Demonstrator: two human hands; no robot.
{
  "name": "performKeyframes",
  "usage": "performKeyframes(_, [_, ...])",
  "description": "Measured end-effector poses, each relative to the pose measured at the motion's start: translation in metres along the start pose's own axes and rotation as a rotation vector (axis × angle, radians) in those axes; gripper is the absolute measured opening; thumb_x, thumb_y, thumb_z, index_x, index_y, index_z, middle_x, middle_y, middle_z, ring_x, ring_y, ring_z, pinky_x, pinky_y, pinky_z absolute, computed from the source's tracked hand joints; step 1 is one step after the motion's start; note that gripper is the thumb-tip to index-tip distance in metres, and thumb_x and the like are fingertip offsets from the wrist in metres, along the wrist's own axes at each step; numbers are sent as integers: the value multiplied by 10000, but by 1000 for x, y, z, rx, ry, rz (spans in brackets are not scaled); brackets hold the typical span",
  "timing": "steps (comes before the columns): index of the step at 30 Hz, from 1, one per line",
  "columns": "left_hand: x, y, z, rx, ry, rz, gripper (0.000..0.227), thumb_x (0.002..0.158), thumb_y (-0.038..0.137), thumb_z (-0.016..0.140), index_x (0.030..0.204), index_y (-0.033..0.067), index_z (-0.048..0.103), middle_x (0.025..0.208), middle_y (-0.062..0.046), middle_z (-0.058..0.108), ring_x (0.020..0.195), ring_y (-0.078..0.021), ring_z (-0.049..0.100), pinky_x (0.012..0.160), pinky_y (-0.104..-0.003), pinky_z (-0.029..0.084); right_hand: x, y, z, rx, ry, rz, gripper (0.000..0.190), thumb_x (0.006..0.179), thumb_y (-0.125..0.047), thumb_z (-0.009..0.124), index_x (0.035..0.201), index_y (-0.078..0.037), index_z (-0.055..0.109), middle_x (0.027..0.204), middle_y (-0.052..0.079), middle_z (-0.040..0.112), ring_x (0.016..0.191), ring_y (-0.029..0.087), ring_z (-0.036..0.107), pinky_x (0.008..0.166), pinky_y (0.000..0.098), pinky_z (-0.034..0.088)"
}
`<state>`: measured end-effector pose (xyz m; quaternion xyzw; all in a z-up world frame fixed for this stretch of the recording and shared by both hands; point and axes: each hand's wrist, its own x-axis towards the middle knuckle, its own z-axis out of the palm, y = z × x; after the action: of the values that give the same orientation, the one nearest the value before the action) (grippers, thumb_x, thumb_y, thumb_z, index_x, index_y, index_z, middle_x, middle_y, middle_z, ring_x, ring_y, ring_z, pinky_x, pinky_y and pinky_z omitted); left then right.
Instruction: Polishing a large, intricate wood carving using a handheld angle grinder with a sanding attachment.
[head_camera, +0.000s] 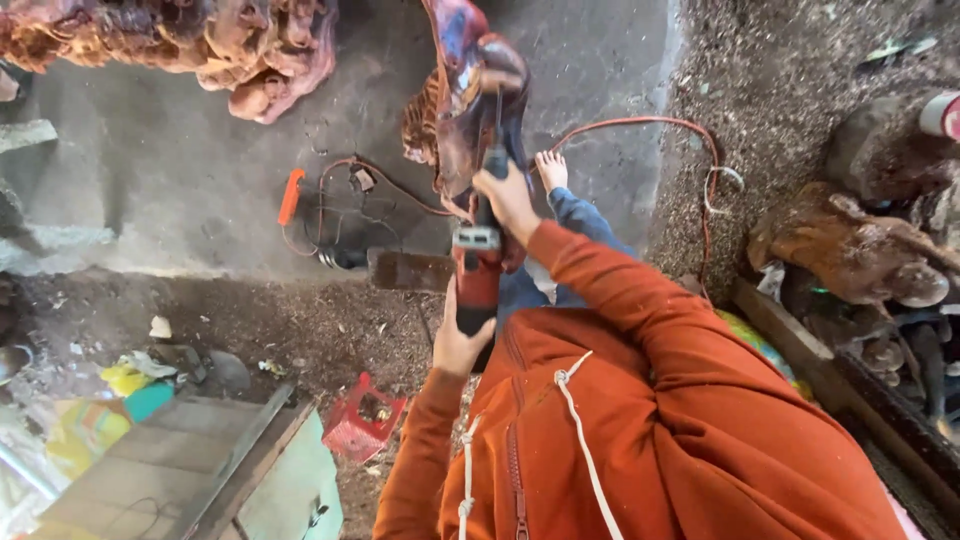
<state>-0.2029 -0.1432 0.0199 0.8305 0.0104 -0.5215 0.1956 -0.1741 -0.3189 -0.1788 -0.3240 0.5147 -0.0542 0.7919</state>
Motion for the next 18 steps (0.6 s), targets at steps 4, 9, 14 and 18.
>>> performKeyframes(4, [-1, -6, 0, -15, -23, -43, 1120, 706, 630, 718, 1598, 471, 60, 1362, -284, 591, 1262, -471, 576, 1038, -575, 477, -35, -20, 16, 19, -39, -5, 248, 765, -114, 663, 947, -59, 504, 520, 205, 609, 414, 290, 639, 436, 409, 550])
performKeyframes(9, [27, 20, 0, 9, 22, 15, 1086, 738, 612, 715, 1598, 469, 69, 1312, -305, 612, 1238, -478, 587, 1037, -583, 476, 30, -25, 5, 26, 4, -73, 282, 751, -101, 695, 972, -66, 523, 548, 176, 597, 424, 269, 650, 450, 415, 567])
performKeyframes(14, [15, 33, -8, -16, 13, 13, 1057, 727, 614, 717, 1585, 496, 111, 1265, -292, 648, 1215, -454, 613, 1005, -544, 494, 23, -45, 6, 0, -23, 21, 253, 741, -146, 683, 945, -74, 551, 511, 187, 618, 407, 294, 670, 426, 412, 586])
performKeyframes(18, [5, -4, -2, 6, 13, -59, 1094, 690, 630, 728, 1585, 505, 111, 1247, -286, 658, 1203, -455, 621, 984, -556, 500, -1, -7, 8, -17, -3, 32, 279, 733, -134, 700, 952, -66, 541, 540, 202, 614, 443, 284, 670, 461, 414, 579])
